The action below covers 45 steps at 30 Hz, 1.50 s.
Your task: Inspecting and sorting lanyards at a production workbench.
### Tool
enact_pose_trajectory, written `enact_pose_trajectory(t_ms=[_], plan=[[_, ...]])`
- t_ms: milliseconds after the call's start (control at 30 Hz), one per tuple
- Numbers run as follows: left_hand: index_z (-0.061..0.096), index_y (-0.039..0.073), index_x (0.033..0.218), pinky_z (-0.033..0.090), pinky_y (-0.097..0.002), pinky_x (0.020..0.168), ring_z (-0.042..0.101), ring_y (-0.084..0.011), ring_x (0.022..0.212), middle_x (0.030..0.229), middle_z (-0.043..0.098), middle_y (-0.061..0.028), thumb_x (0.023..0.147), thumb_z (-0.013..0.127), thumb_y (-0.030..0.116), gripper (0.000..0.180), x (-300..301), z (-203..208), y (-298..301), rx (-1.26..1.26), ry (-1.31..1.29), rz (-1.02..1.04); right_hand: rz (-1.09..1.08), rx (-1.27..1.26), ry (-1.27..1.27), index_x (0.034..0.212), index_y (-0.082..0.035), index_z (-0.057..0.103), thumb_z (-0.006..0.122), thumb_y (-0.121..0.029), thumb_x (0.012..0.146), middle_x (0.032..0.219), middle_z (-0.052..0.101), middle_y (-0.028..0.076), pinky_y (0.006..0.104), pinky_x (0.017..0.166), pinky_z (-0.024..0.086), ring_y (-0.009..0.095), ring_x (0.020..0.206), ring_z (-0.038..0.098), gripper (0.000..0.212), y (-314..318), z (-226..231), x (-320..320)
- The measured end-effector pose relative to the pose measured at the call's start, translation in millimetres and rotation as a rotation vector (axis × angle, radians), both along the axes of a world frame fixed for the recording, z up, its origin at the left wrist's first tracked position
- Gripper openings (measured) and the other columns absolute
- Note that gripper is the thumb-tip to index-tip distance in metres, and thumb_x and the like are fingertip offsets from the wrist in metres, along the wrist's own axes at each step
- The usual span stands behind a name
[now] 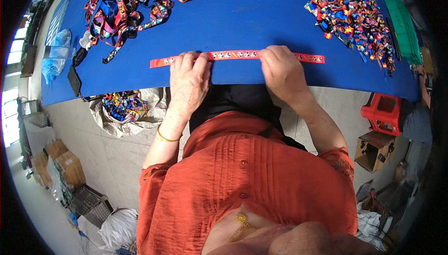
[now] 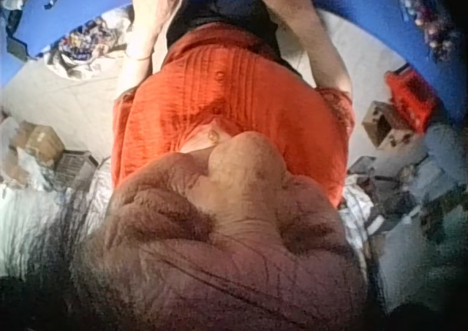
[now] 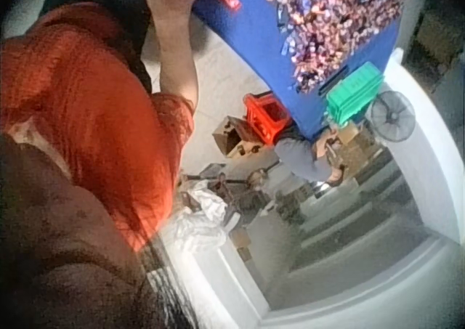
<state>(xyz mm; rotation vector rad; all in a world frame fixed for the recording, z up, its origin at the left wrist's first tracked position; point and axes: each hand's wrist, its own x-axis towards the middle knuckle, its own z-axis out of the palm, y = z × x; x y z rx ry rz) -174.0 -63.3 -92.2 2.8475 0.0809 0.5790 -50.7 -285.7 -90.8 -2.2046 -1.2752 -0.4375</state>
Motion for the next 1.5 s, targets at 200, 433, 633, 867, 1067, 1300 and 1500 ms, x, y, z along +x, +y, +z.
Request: enact_pose_trajectory(t_ms=[200,433,633,867,1067,1300,1500], plan=[[0.062,0.004,0.114,0.044,-0.0451,0.092,0.055,-0.0352,0.106,0.110,0.060,-0.0165,0.086,0.066,0.014,0.029,-11,-3,27,0.050,0.007,0.099,-0.217,-0.109,0.009,0.089,-0.004,0.059,0.060,-0.005,0.085,0.089,0.060,0.012,0.0418,0.074,0.049,0.032,0.085,0.059,0.005,-48,9,14],[0.061,0.003,0.111,0.046,-0.0441,0.088,0.057,-0.0341,0.102,0.108,0.062,-0.0156,0.090,0.063,0.015,0.024,-28,-8,54,0.104,-0.021,0.242,-0.413,-0.103,-0.010,0.085,-0.004,0.060,0.060,-0.004,0.084,0.082,0.061,0.013,0.0417,0.072,0.049,0.033,0.080,0.060,0.001,-93,13,28],[0.059,0.002,0.114,0.043,-0.0445,0.090,0.055,-0.0345,0.105,0.110,0.058,-0.0171,0.089,0.061,0.012,0.027,-33,-24,60,0.121,-0.099,0.262,-0.421,-0.096,0.116,0.086,-0.002,0.063,0.060,-0.003,0.085,0.080,0.063,0.011,0.0360,0.067,0.049,0.025,0.074,0.062,0.003,-102,30,29],[0.057,0.003,0.114,0.041,-0.0457,0.092,0.053,-0.0354,0.105,0.110,0.056,-0.0184,0.085,0.059,0.007,0.030,-43,-31,62,0.111,-0.145,0.291,0.161,0.481,0.926,0.085,0.001,0.068,0.060,0.002,0.087,0.078,0.063,0.007,0.0256,0.049,0.040,0.009,0.057,0.055,0.009,-53,135,-29],[0.057,0.003,0.115,0.040,-0.0459,0.092,0.053,-0.0357,0.105,0.110,0.055,-0.0186,0.084,0.058,0.006,0.031,-29,-33,60,0.085,-0.151,0.255,1.403,0.709,1.261,0.098,-0.001,0.071,0.070,-0.005,0.088,0.070,0.062,0.013,0.0262,0.039,0.032,0.015,0.044,0.050,0.011,-17,175,-36],[0.057,0.003,0.115,0.040,-0.0460,0.092,0.052,-0.0355,0.106,0.111,0.055,-0.0184,0.084,0.058,0.006,0.031,-37,-34,62,0.078,-0.154,0.296,1.553,0.477,1.383,0.101,-0.008,0.072,0.068,-0.010,0.090,0.065,0.057,0.007,0.0237,0.036,0.027,0.010,0.040,0.043,0.012,2,182,-43],[0.057,0.003,0.114,0.040,-0.0460,0.092,0.052,-0.0352,0.105,0.109,0.055,-0.0181,0.084,0.058,0.006,0.031,-30,-33,59,0.060,-0.147,0.274,1.584,0.581,1.509,0.101,0.003,0.070,0.067,-0.001,0.089,0.068,0.060,0.016,0.0247,0.039,0.029,0.014,0.042,0.049,0.013,-1,174,-44]])
